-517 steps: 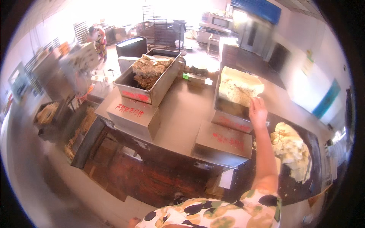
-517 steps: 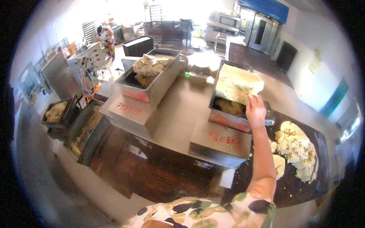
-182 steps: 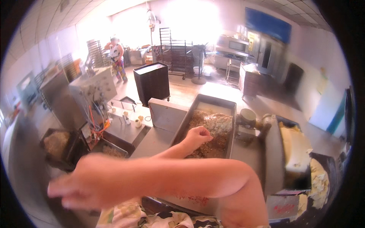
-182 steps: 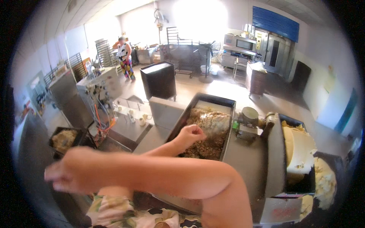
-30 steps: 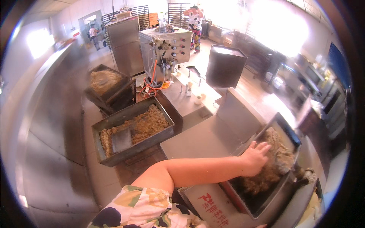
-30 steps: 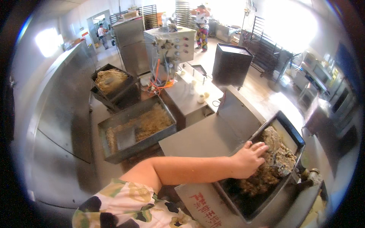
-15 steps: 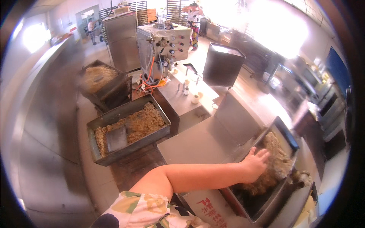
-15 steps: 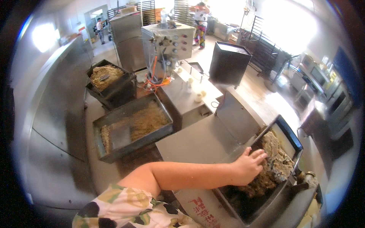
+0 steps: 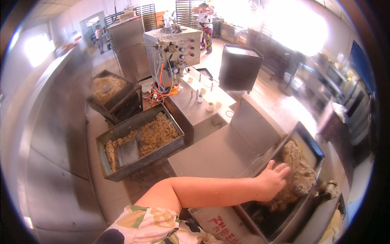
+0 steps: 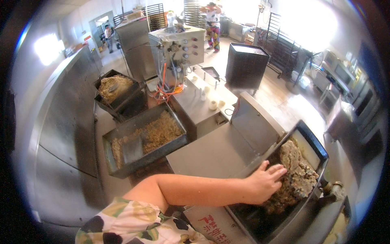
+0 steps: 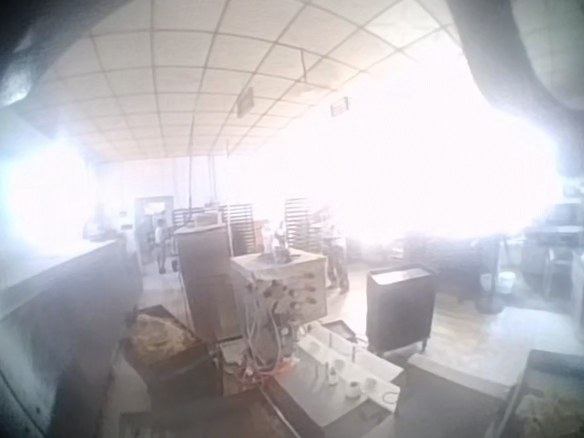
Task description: The person kneads a large mass of dough on a table, using a scraper to cut and fold it. They then shape smaller portions of the dough into balls and place them into a metal tray containing a brown granular mixture. The person repeats this process of shaping and placing dough balls into the tray.
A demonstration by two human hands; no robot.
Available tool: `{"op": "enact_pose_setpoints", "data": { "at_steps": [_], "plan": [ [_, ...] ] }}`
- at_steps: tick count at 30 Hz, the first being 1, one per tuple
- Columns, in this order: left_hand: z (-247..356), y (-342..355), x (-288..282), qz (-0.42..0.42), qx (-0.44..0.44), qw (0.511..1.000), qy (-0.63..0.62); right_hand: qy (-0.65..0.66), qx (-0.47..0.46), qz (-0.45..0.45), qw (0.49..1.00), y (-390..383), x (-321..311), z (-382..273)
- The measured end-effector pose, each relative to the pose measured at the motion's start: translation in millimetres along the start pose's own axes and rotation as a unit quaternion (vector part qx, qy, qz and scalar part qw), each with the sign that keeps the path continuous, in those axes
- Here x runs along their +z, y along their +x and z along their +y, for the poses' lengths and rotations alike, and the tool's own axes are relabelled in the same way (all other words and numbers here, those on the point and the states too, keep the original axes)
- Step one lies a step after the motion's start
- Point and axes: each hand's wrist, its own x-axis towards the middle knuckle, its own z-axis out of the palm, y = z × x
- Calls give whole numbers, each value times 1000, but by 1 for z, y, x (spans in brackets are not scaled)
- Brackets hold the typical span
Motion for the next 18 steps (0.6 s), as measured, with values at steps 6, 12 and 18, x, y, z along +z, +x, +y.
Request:
{"op": "enact_pose_setpoints", "data": {
  "at_steps": [6, 12, 18],
  "plan": [
    [0, -2, 3, 12, -2, 1000, 3, 5, 14, 9, 1000, 1, 0, 23],
    [-3, -3, 8, 18, -2, 1000, 8, -3, 50, 15, 999, -28, 28, 79],
    [2, 7, 2, 12, 39, 999, 13, -4, 164, 78, 983, -118, 75, 296]
  ]
}}
